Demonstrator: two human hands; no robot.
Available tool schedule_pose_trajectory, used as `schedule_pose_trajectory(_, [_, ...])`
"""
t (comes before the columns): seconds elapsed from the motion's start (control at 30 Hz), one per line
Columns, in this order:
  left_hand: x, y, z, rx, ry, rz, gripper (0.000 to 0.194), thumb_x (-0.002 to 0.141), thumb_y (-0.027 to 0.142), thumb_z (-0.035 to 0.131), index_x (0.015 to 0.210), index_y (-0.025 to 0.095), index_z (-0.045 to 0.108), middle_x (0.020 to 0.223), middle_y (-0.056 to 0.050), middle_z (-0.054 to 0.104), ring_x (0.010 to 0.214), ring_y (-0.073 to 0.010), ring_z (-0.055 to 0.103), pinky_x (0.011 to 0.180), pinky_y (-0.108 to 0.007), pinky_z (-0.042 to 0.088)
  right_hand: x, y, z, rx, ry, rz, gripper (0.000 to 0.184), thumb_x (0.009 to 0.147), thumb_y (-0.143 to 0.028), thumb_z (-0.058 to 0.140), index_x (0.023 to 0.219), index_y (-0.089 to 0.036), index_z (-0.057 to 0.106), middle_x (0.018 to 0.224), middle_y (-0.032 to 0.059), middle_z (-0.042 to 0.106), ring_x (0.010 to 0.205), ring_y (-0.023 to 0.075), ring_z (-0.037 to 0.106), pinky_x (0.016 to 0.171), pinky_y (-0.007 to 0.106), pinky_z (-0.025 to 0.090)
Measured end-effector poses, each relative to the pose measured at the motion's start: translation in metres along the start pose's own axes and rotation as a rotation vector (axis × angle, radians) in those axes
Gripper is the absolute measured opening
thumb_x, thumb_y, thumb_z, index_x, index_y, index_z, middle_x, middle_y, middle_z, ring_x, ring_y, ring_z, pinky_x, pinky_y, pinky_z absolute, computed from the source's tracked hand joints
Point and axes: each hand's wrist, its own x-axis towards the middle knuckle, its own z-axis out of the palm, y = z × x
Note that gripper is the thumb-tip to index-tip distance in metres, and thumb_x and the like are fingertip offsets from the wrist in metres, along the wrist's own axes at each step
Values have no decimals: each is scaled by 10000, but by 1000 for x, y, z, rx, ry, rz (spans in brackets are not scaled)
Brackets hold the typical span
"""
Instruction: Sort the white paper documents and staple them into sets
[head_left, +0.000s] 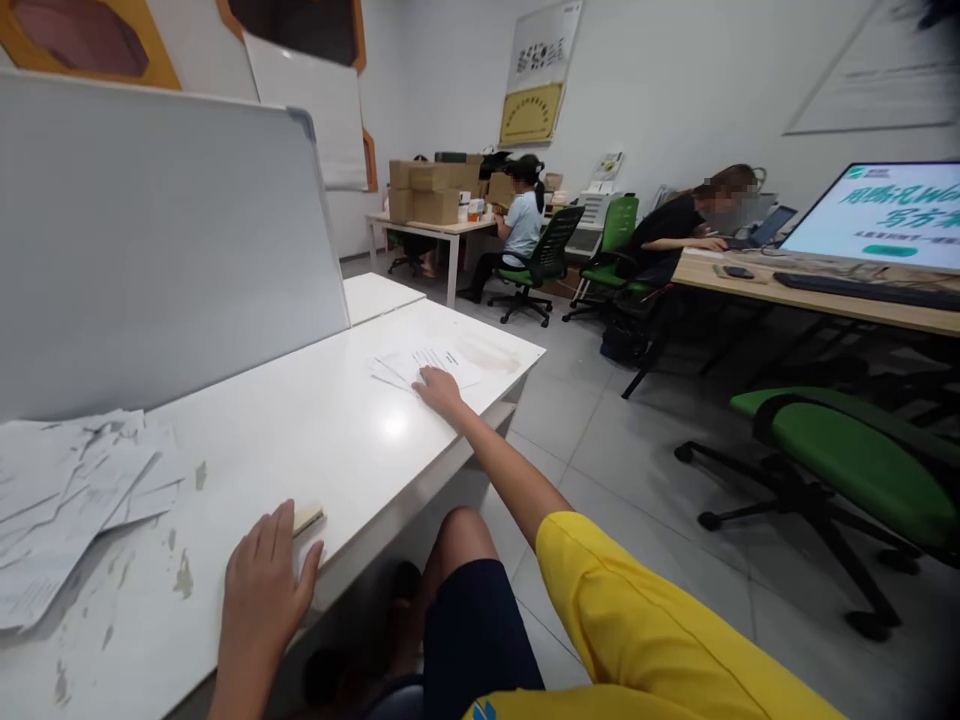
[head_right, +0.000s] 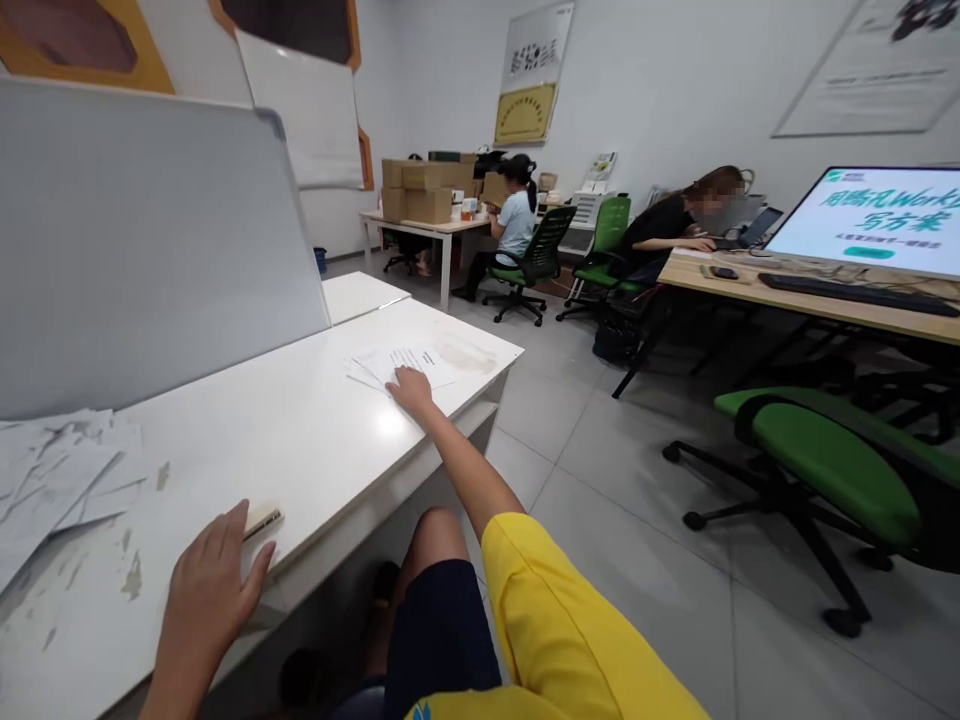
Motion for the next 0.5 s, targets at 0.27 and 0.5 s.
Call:
schedule_pose_trajectory(0.27, [-2,-10,9,1,59,7,558,928,436,388,1402,141,411,1188,-163,631,1083,-319,579,875,-429,460,4,3,1,23,0,2,491,915,-377,503,1369,-188,500,1392,90,555,1275,247,500,1029,320,373])
schedule_pose_trajectory(0.5, [-2,-5,5,3,55,11,547,937,433,389,1370,105,446,1197,-169,625,1076,-312,567,878,-421,439,0,7,1,22,-15,-39,617,874,-442,557,1412,-157,461,1451,112,494,1347,260,437,1098,339,325])
